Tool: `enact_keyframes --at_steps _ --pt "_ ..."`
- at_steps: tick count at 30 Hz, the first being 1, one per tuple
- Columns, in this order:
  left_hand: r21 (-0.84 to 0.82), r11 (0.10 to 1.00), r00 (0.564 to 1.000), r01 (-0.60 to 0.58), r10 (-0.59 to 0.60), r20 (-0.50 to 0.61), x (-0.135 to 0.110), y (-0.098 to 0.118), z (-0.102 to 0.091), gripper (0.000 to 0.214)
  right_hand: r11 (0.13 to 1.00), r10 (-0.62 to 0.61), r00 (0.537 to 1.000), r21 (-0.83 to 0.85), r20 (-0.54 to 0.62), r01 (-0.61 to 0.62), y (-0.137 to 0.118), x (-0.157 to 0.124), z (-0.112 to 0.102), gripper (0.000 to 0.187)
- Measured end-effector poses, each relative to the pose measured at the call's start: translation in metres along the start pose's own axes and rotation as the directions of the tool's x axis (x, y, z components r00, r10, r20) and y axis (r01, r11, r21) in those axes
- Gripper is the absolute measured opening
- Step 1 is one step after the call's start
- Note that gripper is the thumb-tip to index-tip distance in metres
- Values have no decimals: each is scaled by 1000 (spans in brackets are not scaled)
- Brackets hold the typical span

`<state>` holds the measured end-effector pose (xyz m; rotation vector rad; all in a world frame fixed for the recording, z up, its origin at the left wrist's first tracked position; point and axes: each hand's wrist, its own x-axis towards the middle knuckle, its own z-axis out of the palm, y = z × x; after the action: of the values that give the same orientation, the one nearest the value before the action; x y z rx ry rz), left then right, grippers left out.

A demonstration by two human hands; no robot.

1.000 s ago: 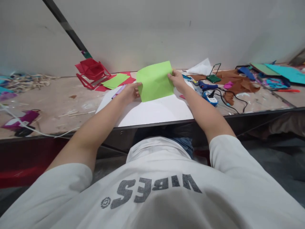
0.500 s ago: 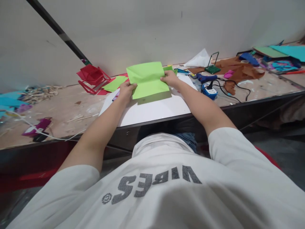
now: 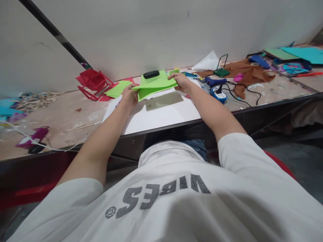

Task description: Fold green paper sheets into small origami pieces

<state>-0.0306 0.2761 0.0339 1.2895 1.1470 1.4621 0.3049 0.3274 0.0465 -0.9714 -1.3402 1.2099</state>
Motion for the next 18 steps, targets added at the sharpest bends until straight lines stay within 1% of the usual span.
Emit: enact_keyframes --at_steps 2,3,5,6,8,11,14,16,18 --pt "-36 998 998 57 -56 26 2 1 -6 41 999 42 999 25 35 -43 -4 -2 0 20" --pt "-58 995 995 79 -76 57 2 3 -10 39 997 59 997 36 56 -61 -7 -3 1 22" --pt "-87 989 981 122 -106 161 2 8 -20 39 996 64 993 62 100 -71 -14 -5 2 26" --pt "-91 986 967 142 -118 226 2 12 -25 42 994 69 989 78 128 -80 -17 -6 2 26" --pt "-81 982 923 173 -133 361 0 20 -33 53 989 89 977 103 194 -110 -24 -9 4 26" --pt "-43 983 852 179 -133 506 -5 30 -39 71 985 122 950 85 289 -153 -30 -14 8 28" --pt "44 980 788 192 -181 589 -14 31 -31 77 982 161 909 29 385 -186 -34 -21 17 30" --pt "103 972 756 210 -228 614 -24 27 -18 74 980 176 877 0 447 -197 -36 -27 25 30" --pt "153 959 706 239 -280 650 -35 24 -2 72 979 183 854 -14 488 -202 -38 -32 32 28"
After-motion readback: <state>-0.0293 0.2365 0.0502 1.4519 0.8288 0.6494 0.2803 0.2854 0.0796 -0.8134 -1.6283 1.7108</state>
